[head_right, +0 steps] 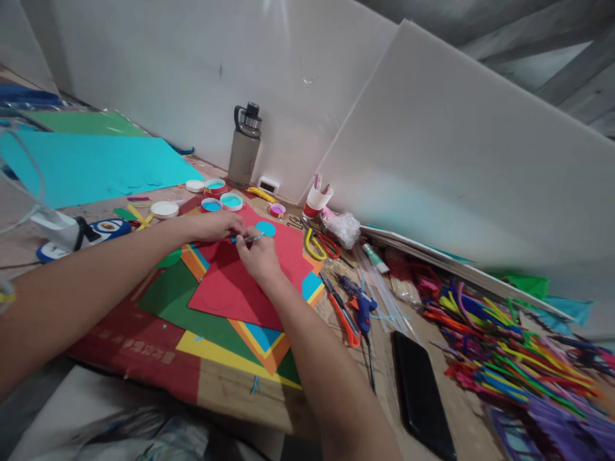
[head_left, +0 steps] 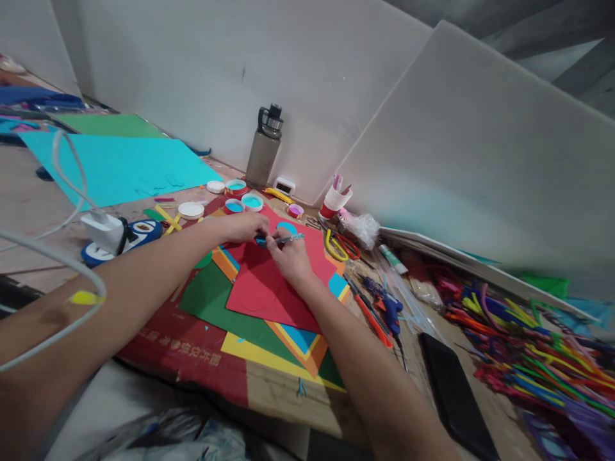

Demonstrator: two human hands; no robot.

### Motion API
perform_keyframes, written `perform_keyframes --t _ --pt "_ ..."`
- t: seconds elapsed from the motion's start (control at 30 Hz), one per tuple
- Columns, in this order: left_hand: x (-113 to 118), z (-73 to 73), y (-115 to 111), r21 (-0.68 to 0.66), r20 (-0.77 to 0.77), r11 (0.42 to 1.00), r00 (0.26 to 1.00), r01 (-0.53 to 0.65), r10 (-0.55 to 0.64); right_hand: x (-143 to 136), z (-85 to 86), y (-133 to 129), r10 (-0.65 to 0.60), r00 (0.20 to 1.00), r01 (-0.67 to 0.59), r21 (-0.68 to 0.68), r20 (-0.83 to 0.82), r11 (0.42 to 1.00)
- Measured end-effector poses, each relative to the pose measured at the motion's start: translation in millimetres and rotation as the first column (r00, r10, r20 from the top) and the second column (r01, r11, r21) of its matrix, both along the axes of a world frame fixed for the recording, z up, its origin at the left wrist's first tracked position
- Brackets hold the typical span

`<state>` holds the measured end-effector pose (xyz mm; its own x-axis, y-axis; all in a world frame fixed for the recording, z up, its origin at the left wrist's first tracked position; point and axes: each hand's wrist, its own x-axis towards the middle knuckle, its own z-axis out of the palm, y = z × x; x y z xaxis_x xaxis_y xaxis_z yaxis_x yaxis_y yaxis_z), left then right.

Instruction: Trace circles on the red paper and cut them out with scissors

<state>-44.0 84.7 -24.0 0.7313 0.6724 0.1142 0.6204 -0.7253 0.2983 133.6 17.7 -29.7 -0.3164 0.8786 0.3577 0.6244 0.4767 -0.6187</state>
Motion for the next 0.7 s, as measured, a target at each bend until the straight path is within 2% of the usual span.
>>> perform_keyframes --t 0.1,0.3,0.53,0.7 --pt "-0.5 -1.0 2.1 -0.014 -0.067 1.0 0.998 0.018 -0.019 1.2 -1.7 1.4 0.058 0.997 -0.059 -0.018 -0.046 0.998" --pt "0.5 -0.3 3.0 -0.018 -0.092 1.0 0.996 -0.012 0.011 -1.8 -9.7 4.8 0.1 0.994 -0.1 -0.014 -0.049 0.995" --pt "1.7 3.2 -0.6 0.005 -0.113 0.999 0.992 -0.054 0.054 -2.8 -9.9 4.2 0.114 0.992 -0.115 -0.025 -0.047 0.993" --pt "1.4 3.1 -0.9 -0.03 -0.099 0.999 0.995 -0.034 0.031 5.0 -8.0 2.0 0.087 0.996 -0.087 -0.048 -0.018 0.995"
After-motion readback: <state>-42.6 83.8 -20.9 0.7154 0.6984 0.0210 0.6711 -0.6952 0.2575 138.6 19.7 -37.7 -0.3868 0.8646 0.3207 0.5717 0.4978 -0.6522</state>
